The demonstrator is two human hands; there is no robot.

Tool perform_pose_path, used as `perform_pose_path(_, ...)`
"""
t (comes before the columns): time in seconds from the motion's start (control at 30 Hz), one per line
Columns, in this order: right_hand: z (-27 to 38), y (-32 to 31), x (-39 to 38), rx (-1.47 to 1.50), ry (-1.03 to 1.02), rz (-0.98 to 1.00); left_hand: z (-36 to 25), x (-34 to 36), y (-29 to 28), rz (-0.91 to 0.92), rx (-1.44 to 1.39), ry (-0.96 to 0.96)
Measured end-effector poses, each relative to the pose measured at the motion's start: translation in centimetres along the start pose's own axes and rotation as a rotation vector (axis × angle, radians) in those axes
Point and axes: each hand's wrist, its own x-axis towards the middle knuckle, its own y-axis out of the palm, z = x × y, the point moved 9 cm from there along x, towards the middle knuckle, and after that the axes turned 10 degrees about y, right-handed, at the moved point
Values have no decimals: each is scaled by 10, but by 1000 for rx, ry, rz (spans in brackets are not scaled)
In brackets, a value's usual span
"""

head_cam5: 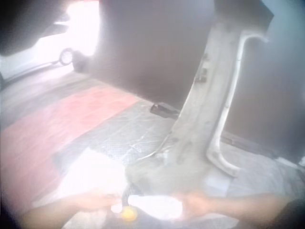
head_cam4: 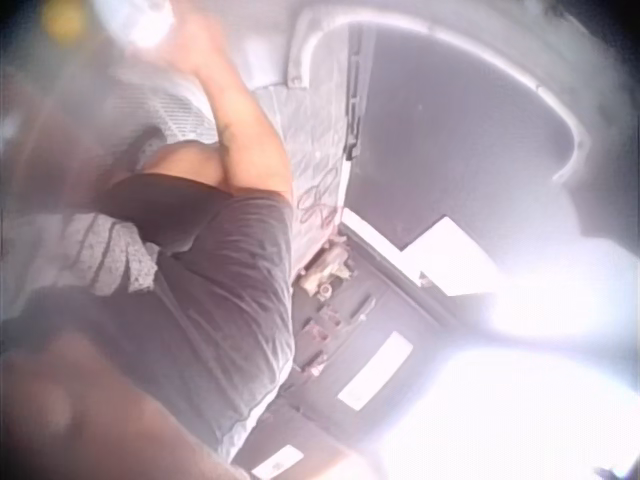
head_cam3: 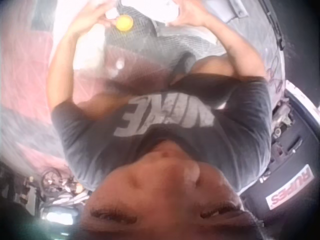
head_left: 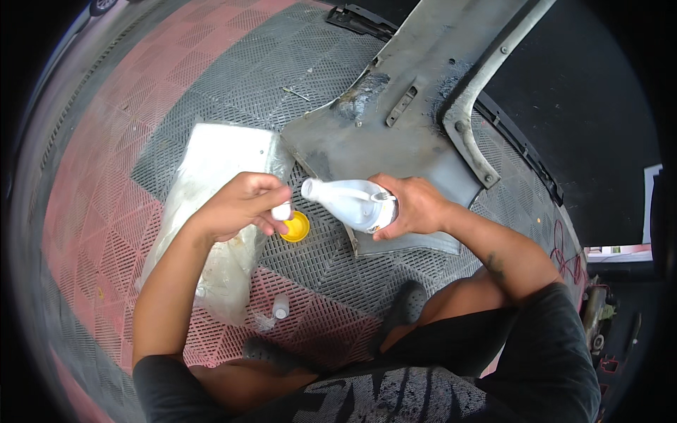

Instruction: The person mixes a white substance in a yellow cap using a toothbrush and applies it to a damaged area on a grey car part. They then take a piece of white fibrous material and press it into the applied substance on the car part.

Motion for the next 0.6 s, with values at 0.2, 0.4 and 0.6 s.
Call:
perform_pose_path(0.2, -15, -12, 0, 159, -17, -86, 113, 8, -63, -143, -212, -47)
perform_pose_path(0.4, -25, -21, -4, 198, 79, -100, 162, 27, -50, -129, 694, 35)
perform_pose_path(0.6, -12, -45, -15, 295, 48, -185, 155, 21, -21, 51, 1173, -9)
